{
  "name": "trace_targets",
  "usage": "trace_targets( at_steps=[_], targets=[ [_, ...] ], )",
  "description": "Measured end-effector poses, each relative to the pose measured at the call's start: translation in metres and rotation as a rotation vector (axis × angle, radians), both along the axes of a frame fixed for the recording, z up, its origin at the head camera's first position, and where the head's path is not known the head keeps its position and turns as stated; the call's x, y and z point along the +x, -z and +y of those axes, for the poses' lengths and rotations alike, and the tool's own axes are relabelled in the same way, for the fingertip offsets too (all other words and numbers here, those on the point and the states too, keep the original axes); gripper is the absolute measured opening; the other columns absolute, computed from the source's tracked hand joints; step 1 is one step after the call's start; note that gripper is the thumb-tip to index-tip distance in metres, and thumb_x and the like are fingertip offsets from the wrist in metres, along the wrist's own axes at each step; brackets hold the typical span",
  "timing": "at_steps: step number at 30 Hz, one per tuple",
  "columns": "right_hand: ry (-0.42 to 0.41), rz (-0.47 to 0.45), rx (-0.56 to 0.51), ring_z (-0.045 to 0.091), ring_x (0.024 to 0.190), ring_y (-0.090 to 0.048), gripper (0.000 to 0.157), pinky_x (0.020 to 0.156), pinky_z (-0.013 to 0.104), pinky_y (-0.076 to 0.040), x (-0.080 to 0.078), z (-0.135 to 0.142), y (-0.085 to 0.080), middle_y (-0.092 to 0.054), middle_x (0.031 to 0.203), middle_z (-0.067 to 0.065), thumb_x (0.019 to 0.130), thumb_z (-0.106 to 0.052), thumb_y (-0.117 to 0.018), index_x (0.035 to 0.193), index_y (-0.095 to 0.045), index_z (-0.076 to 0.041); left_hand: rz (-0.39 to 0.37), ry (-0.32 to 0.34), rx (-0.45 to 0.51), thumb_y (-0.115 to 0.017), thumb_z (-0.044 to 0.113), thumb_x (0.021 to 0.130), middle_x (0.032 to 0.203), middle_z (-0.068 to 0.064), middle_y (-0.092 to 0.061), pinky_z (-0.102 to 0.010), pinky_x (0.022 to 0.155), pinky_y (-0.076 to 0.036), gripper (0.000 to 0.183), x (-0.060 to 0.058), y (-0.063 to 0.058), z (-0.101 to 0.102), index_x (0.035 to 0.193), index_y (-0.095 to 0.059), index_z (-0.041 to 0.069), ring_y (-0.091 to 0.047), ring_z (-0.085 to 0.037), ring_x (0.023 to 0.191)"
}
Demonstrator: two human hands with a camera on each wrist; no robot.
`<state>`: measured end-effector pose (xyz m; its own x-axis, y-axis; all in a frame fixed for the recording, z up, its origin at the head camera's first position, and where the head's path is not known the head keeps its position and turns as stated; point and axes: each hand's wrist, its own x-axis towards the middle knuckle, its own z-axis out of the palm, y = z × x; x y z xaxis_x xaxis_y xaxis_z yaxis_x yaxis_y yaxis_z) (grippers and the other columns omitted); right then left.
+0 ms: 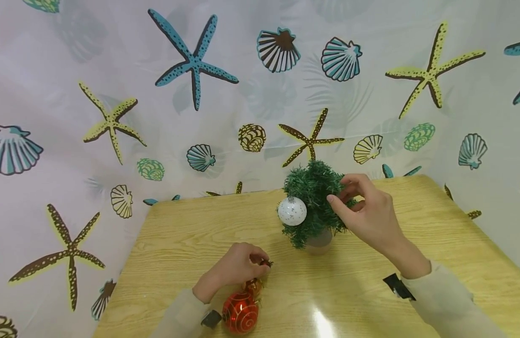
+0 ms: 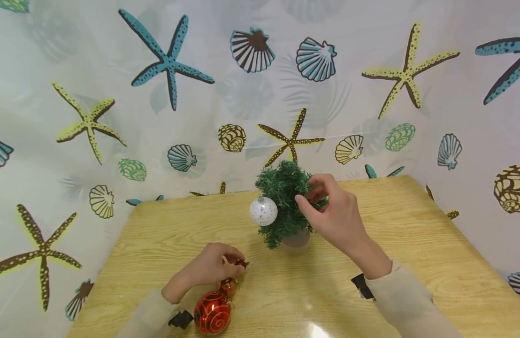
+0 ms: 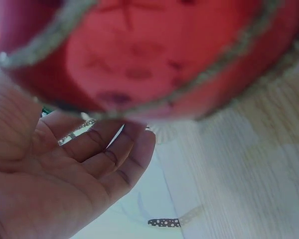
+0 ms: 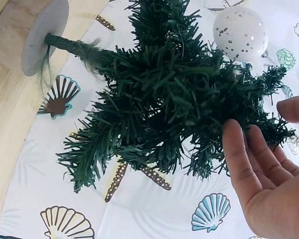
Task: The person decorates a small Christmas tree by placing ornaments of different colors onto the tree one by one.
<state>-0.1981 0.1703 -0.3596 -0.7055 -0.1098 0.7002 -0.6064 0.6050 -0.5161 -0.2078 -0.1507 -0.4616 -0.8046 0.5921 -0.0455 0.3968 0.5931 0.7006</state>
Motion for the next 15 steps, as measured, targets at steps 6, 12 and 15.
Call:
trace_targets(
  at_steps=[6,12,15],
  targets=[
    [-0.068,0.040,0.009,0.005,0.067,-0.064,0.038,0.055,0.015,-0.049,0.005,-0.006,-0.004,-0.069,0.081,-0.006,0.082,-0.005,-0.079,0.115,-0.063,-0.010,0.028,0.025,-0.002,-0.072,0.027,0.092,0.101,0.003,-0.072,-0.025,0.073,-0.049,0.021,0.004,-0.007,0.004,0.109,-0.076,0.015,-0.064,-0.012,0.091],
    [-0.098,0.111,0.052,0.003,0.062,-0.061,0.039,0.054,0.015,-0.047,0.007,-0.011,-0.005,-0.069,0.079,-0.008,0.078,-0.005,-0.081,0.113,-0.063,-0.009,0.076,0.061,0.019,-0.073,0.024,0.092,0.099,0.002,-0.072,-0.024,0.074,-0.050,0.019,0.007,-0.013,0.009,0.108,-0.076,0.014,-0.065,-0.013,0.090],
    [-0.101,0.119,0.067,0.003,0.060,-0.060,0.040,0.055,0.014,-0.047,0.008,-0.013,-0.005,-0.070,0.080,-0.007,0.078,-0.005,-0.082,0.113,-0.063,-0.009,0.092,0.065,0.028,-0.072,0.024,0.092,0.099,0.002,-0.072,-0.024,0.073,-0.049,0.019,0.009,-0.016,0.011,0.108,-0.076,0.014,-0.065,-0.014,0.091]
  ],
)
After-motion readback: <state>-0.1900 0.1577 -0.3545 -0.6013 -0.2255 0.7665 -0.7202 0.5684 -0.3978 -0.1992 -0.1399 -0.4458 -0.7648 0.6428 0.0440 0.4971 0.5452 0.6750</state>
